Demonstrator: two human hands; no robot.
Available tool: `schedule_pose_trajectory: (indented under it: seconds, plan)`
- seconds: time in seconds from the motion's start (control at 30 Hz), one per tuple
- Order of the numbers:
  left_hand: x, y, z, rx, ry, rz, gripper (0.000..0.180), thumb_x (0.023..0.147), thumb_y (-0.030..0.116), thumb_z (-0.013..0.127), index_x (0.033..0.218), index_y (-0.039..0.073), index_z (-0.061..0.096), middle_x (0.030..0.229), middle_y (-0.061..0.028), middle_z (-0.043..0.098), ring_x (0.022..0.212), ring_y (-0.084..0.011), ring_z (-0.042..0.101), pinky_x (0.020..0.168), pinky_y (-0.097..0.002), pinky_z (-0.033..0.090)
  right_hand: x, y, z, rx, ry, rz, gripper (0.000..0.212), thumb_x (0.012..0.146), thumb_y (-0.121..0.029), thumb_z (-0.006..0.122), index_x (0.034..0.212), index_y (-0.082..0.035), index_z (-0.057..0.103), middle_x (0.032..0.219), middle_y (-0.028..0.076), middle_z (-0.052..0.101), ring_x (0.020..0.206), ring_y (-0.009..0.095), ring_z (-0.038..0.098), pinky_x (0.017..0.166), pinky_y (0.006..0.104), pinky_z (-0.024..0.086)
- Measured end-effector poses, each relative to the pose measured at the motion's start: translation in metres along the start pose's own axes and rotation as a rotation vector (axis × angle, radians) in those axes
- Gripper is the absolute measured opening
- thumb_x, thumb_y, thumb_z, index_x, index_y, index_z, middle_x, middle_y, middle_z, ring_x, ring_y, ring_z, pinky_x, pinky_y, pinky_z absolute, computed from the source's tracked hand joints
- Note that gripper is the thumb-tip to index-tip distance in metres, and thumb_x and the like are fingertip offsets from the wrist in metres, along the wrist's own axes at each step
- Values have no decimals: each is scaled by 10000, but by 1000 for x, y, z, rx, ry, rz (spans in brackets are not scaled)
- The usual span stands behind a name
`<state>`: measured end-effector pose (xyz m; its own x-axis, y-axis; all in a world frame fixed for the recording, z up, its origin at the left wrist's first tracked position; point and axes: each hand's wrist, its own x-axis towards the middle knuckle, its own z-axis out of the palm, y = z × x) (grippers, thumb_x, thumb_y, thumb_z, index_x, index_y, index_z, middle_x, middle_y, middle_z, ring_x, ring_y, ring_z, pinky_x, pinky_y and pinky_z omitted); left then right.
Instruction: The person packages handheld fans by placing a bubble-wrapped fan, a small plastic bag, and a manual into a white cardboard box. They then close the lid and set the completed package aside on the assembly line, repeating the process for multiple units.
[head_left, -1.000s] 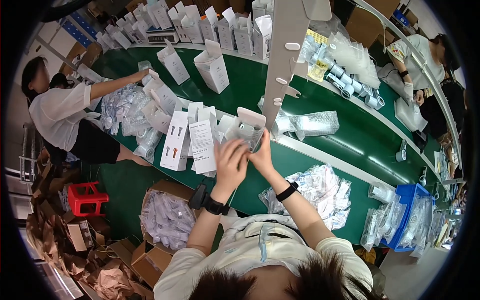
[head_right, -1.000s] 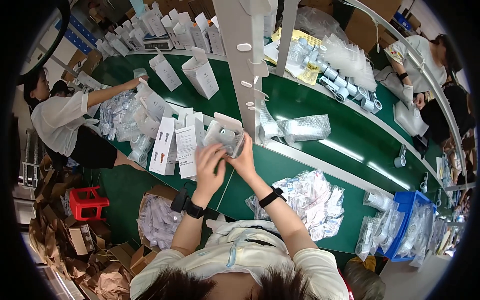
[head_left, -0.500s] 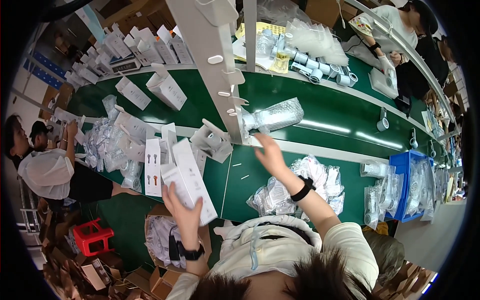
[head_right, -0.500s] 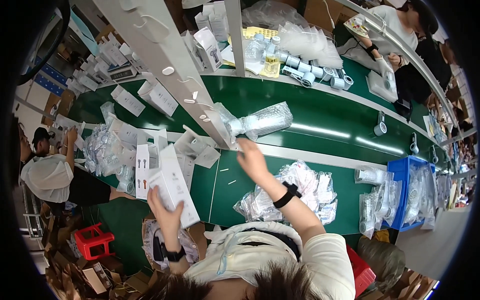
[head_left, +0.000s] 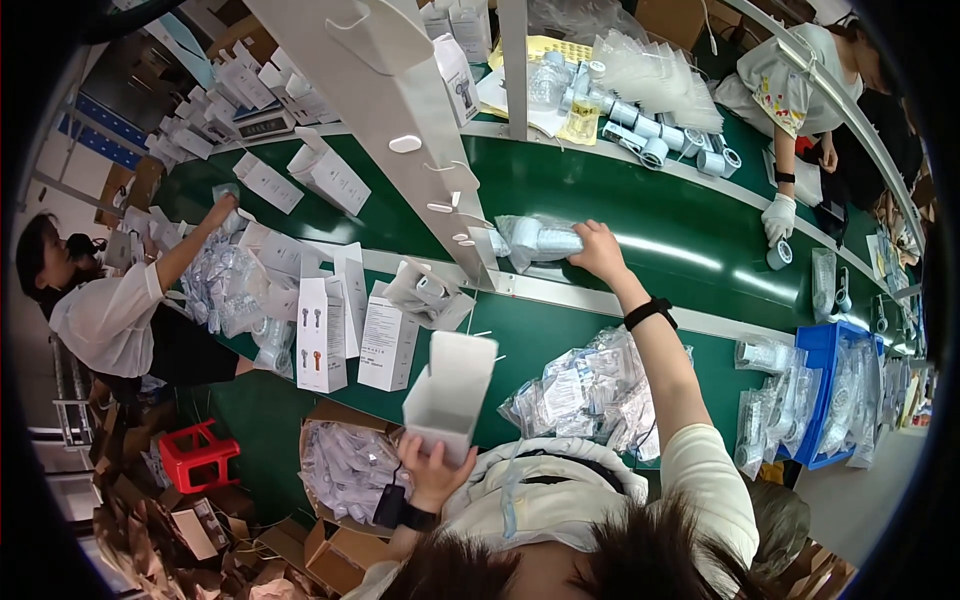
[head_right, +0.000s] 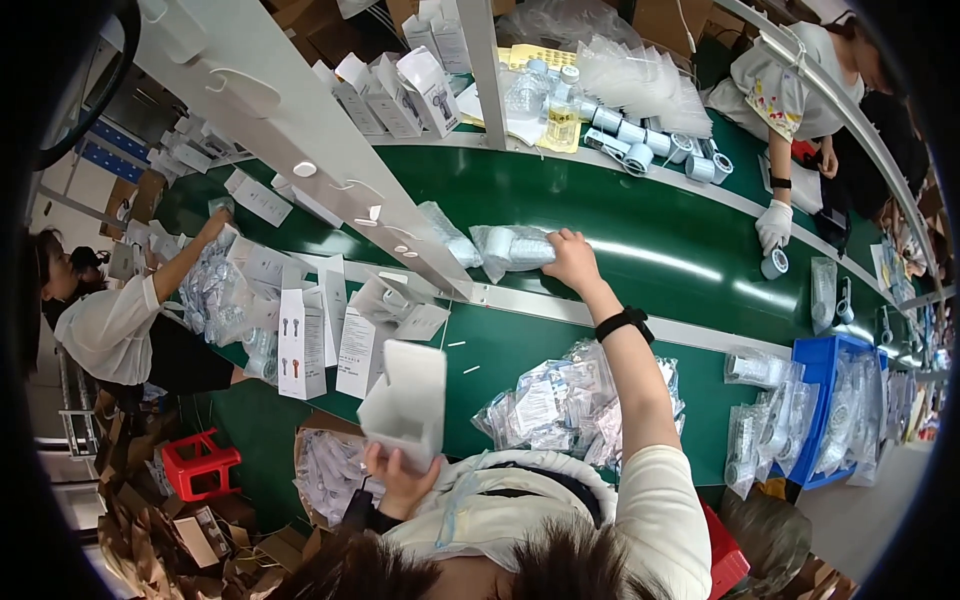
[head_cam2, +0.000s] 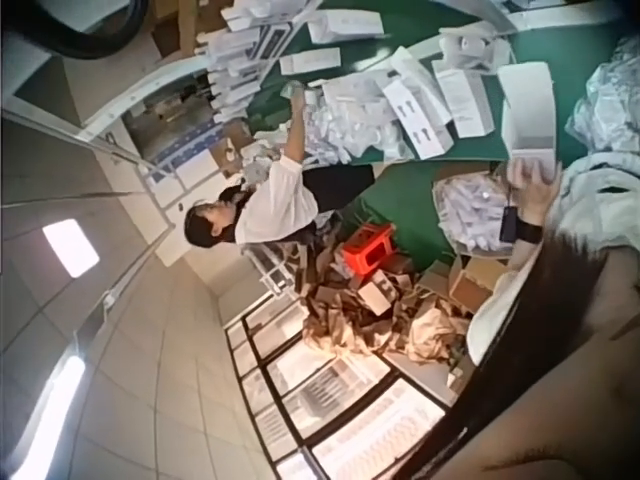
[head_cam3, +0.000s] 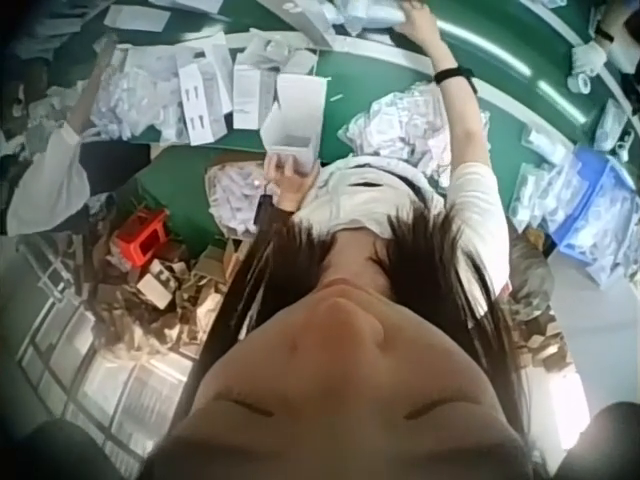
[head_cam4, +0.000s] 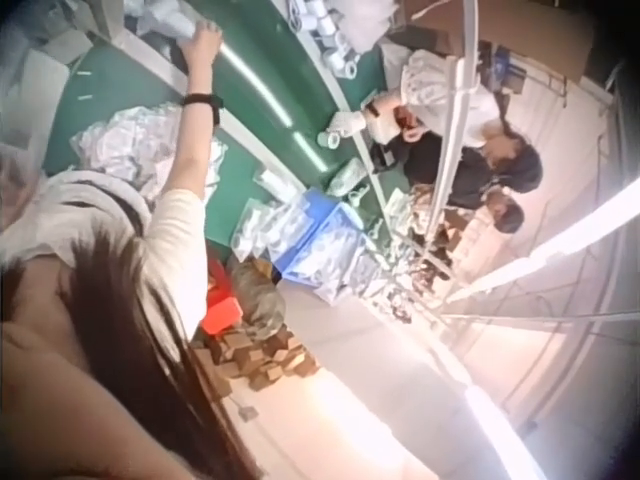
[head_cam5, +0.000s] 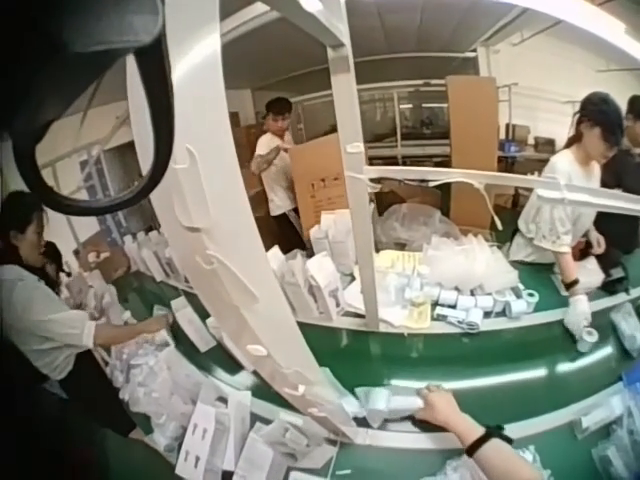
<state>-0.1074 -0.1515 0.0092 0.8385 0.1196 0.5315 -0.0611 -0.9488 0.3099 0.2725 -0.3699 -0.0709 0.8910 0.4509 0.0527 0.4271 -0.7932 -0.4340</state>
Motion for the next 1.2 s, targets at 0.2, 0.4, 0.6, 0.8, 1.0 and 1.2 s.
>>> schedule_pose_trajectory:
  seconds: [0.2,0.4,0.6,0.8,1.0,1.2]
  plan:
    - [59,23,99,-383,21,-105,1109,544,281,797,1342,77,54,1336,-285,67,1201,-452,162,925,-549,205,-72,-23,-90,580,311,366,488,605,-164,723,1034,-34,531,1007,162,578,880,281,583,733,317,478]
    - [73,40,158,-406,-25,-199,1163,538,301,805,1342,18,14,1314,-275,145,1166,-417,239,935,-522,201,-172,-26,-63,2054,567,403,570,756,-365,507,1243,-93,395,1251,146,419,1170,303,388,990,476,284]
    - [73,51,145,-728,-138,-163,1051,573,325,785,1327,15,121,1196,-217,310,1051,-356,329,912,-447,275,-183,-66,-3,2500,428,552,649,704,-432,489,1271,-139,371,1301,119,376,1184,337,345,964,612,206]
    - [104,45,119,-880,-200,-42,809,607,243,768,1219,22,287,1209,-205,337,1075,-353,379,903,-407,330,-184,-72,-22,2441,254,586,613,708,-383,485,1253,-117,399,1272,123,413,1156,322,384,967,568,249]
    - [127,49,100,-912,-388,-167,615,596,123,761,1051,38,356,1229,-201,348,1102,-370,414,909,-372,362,-186,-61,-93,2182,349,479,546,698,-313,511,1167,-37,460,1148,144,516,1022,284,506,914,395,369]
    - [110,55,114,-882,-315,-251,629,580,76,773,1011,58,316,1226,-206,353,1104,-312,426,889,-357,388,-153,-125,-154,648,309,390,339,650,-240,606,902,-25,533,778,109,604,714,256,583,666,319,462]
